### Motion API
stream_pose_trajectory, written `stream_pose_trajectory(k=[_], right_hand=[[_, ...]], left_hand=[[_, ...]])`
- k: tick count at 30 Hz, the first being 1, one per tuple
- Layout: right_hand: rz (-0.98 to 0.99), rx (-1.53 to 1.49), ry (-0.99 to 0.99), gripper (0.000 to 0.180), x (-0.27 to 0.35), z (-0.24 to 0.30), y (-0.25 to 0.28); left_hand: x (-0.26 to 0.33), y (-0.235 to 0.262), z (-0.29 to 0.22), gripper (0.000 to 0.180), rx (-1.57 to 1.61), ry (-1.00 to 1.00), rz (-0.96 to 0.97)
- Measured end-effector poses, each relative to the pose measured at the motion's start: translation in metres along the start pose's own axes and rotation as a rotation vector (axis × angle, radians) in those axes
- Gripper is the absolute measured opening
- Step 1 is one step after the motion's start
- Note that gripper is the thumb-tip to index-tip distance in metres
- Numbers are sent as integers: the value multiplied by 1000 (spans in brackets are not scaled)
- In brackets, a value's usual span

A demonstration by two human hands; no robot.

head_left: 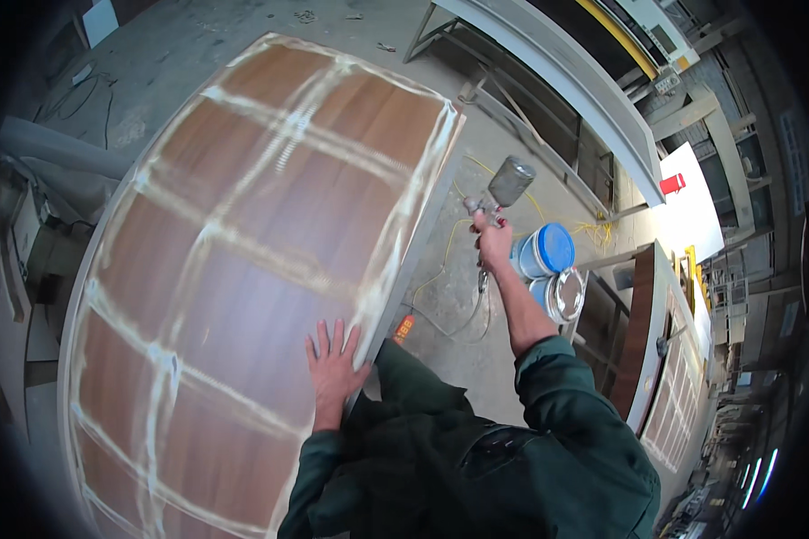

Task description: Using a spray gun to apply a coating to a large wooden panel in an industrial manufacturing setting.

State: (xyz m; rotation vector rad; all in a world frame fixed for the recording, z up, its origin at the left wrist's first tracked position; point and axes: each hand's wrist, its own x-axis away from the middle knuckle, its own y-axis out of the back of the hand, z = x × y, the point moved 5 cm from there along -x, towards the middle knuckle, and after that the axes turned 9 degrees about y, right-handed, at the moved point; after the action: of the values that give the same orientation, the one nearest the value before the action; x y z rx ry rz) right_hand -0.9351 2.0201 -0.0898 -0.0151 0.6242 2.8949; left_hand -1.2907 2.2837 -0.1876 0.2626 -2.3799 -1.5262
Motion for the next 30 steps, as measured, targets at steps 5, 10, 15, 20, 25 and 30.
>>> stream_pose_trajectory(k=[5,10,15,20,25,30], right_hand=[[-29,34,93,31,-152,8,-10],[207,105,217,39,-195,-7,-68],[909,93,263,36,-81,-38,-24],[1494,403,390,35,81,-96,-35],[1964,202,638,47,358,-25,-72],[2064,-98,952,50,583,2,-79]], left_hand=[[-15,1,-7,93,7,82,32],[3,6,6,95,39,218,70],[14,15,-3,110,103,299,-73],[129,-16,-4,98,122,748,-363],[348,-52,2,86,112,1361,-668],[566,-173,-22,69,445,1921,-837]])
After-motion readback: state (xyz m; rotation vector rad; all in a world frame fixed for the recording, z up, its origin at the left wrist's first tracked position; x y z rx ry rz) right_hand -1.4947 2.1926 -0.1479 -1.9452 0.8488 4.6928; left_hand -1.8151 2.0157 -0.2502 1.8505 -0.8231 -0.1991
